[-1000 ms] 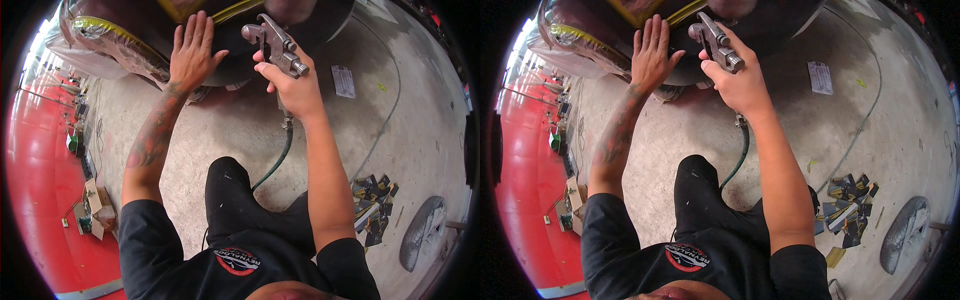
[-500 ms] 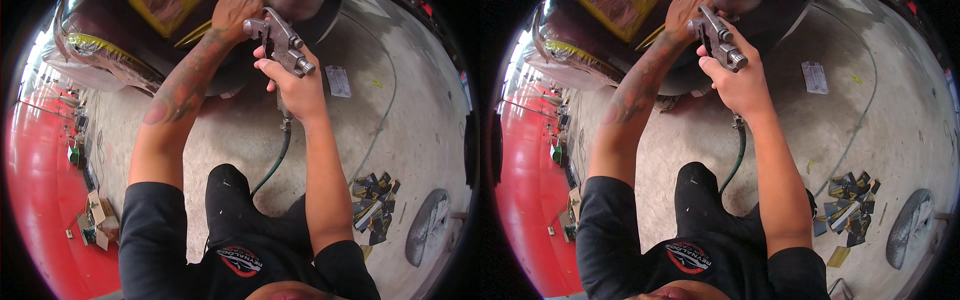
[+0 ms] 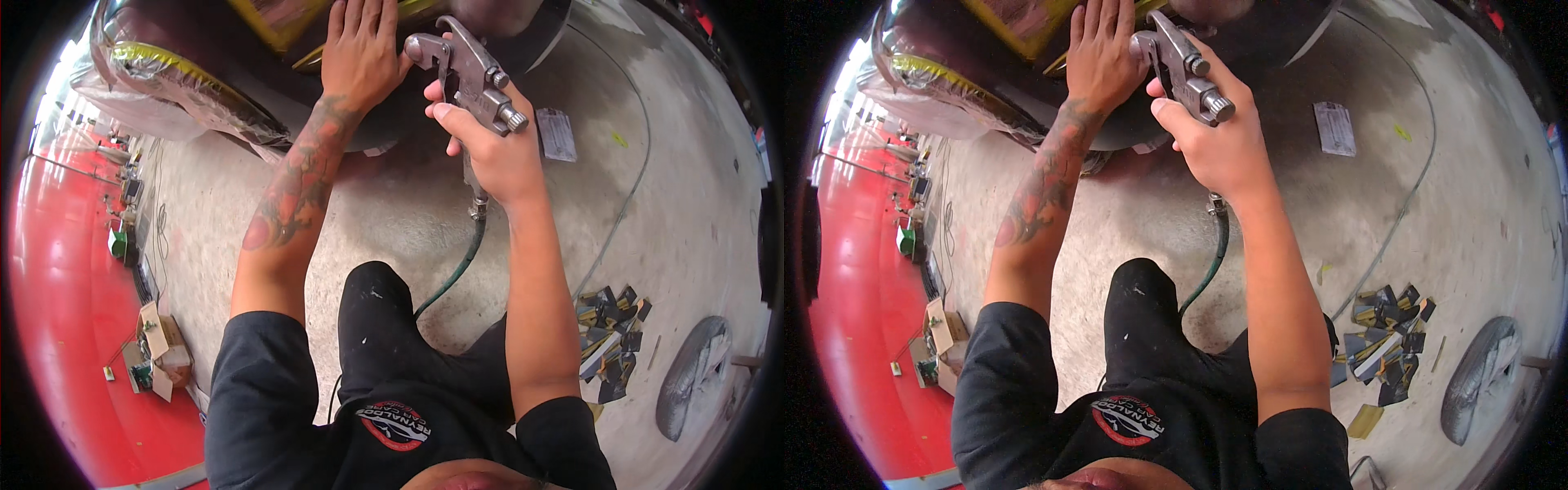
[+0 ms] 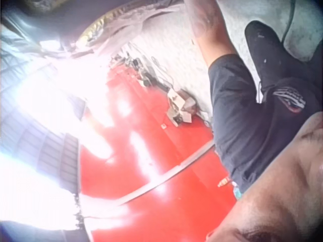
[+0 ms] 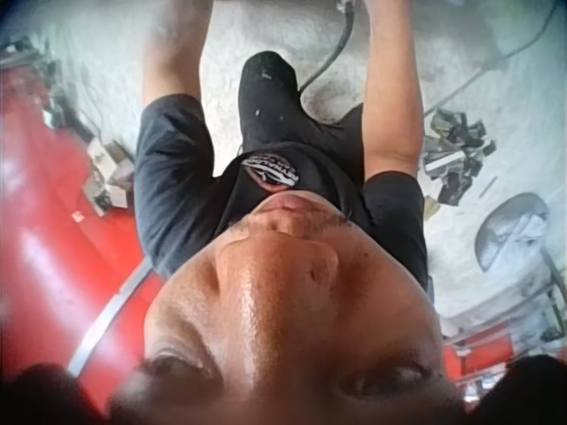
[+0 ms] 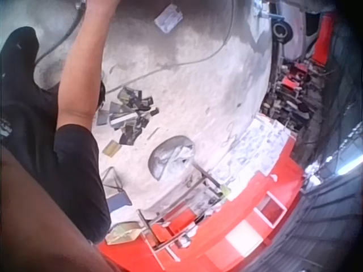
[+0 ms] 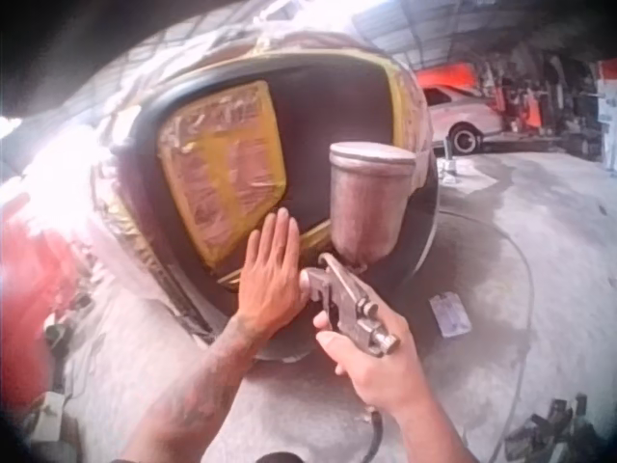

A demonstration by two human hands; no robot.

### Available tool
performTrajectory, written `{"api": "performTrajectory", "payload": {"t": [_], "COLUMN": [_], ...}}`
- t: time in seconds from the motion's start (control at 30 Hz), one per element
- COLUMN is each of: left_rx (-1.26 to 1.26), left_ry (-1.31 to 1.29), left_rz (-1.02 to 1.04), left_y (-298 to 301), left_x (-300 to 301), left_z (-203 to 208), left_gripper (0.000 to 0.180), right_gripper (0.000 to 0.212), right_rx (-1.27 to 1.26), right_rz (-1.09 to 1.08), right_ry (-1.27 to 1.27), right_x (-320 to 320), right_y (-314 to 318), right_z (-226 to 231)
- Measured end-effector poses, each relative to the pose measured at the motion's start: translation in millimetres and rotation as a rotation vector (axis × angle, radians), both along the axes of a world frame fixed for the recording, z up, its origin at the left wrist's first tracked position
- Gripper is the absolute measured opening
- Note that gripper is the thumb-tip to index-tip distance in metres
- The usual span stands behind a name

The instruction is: The person rubs their hand over a black car part that has been partially masked with tape and paper, then holds a spray gun to the surface before beginning to disassemble parts of the gun by hand and place them on the floor.

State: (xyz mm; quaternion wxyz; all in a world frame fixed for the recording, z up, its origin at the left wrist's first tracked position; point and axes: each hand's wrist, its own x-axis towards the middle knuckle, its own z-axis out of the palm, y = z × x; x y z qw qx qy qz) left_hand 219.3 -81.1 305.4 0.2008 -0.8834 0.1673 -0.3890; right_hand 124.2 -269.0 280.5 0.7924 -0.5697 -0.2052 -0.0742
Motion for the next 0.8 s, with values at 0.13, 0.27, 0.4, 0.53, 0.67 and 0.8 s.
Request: {"api": "performTrajectory", "payload": {"t": [0.13, 0.27, 0.4, 0.53, 0.67, 0.8], "left_rx": [-0.079, -0.116, -0.064, -0.200, -0.266, -0.173], "left_ry": [-0.110, -0.042, -0.025, -0.173, -0.227, 0.017], "left_rz": [-0.112, -0.129, -0.159, -0.099, -0.173, -0.148], "left_y": [33, 82, 133, 169, 165, 135], "left_x": [-16, -34, -53, -41, -37, -61], "left_z": [-22, -44, -42, -10, -24, -80], "left_gripper": [0.086, 0.086, 0.093, 0.095, 0.091, 0.088], "right_gripper": [0.057, 0.058, 0.059, 0.058, 0.058, 0.059], "right_rx": [-0.048, -0.063, -0.097, -0.116, -0.125, -0.132], "right_rz": [0.048, 0.121, 0.141, 0.144, 0.149, 0.145], "right_ry": [0.038, 0.024, 0.007, -0.007, -0.016, 0.001], "right_x": [-6, -11, -16, -16, -14, -11], "right_y": [9, 18, 24, 32, 35, 38], "right_z": [-3, -5, -6, -7, -10, -13]}}
